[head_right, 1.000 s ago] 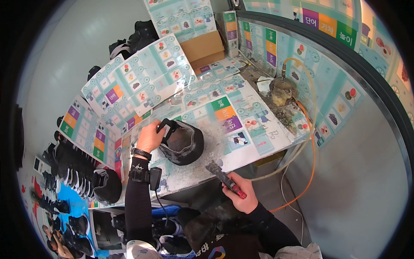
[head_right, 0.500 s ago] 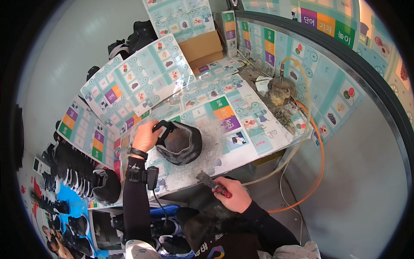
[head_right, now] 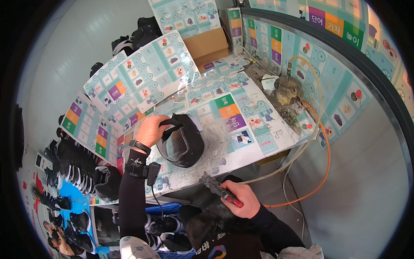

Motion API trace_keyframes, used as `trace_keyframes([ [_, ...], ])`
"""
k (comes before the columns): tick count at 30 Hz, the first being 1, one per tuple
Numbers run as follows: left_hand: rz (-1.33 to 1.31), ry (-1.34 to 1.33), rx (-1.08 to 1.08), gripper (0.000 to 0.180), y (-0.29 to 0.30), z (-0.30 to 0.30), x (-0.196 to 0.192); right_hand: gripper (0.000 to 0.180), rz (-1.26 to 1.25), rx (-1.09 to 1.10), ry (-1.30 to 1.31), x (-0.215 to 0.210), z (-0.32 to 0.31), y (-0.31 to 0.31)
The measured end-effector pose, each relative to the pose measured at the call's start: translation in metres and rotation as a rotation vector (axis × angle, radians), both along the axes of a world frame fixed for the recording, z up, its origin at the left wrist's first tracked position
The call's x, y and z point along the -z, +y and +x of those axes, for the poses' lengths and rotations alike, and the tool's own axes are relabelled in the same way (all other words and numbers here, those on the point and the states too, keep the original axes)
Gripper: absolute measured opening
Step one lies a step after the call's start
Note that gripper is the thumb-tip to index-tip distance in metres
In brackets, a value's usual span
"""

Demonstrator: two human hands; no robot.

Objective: Clean and finish a black shoe using a pneumatic air gun and hand manipulations.

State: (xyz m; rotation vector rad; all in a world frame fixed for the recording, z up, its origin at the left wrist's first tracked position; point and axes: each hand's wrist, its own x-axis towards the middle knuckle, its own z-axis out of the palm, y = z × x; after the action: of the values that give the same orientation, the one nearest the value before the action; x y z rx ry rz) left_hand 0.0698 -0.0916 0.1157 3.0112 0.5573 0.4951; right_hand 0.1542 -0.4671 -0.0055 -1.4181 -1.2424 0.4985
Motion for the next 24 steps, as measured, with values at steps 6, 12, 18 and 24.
trace_keyframes([
  [6, -0.063, -0.013, 0.028, 0.027, 0.008, -0.002, 0.006, 0.028, -0.039, 0.082, 0.071, 0.008, -0.001, -0.001],
  [12, -0.069, 0.003, 0.004, 0.027, 0.005, -0.005, 0.008, 0.025, -0.109, 0.126, 0.103, 0.014, -0.002, 0.005],
  [18, -0.072, -0.025, 0.035, 0.025, 0.006, -0.007, 0.002, 0.024, -0.133, 0.049, 0.01, 0.024, -0.006, 0.016],
  [24, -0.031, -0.108, 0.164, 0.025, -0.009, -0.007, -0.053, 0.031, -0.025, 0.191, 0.389, 0.015, 0.014, 0.003],
])
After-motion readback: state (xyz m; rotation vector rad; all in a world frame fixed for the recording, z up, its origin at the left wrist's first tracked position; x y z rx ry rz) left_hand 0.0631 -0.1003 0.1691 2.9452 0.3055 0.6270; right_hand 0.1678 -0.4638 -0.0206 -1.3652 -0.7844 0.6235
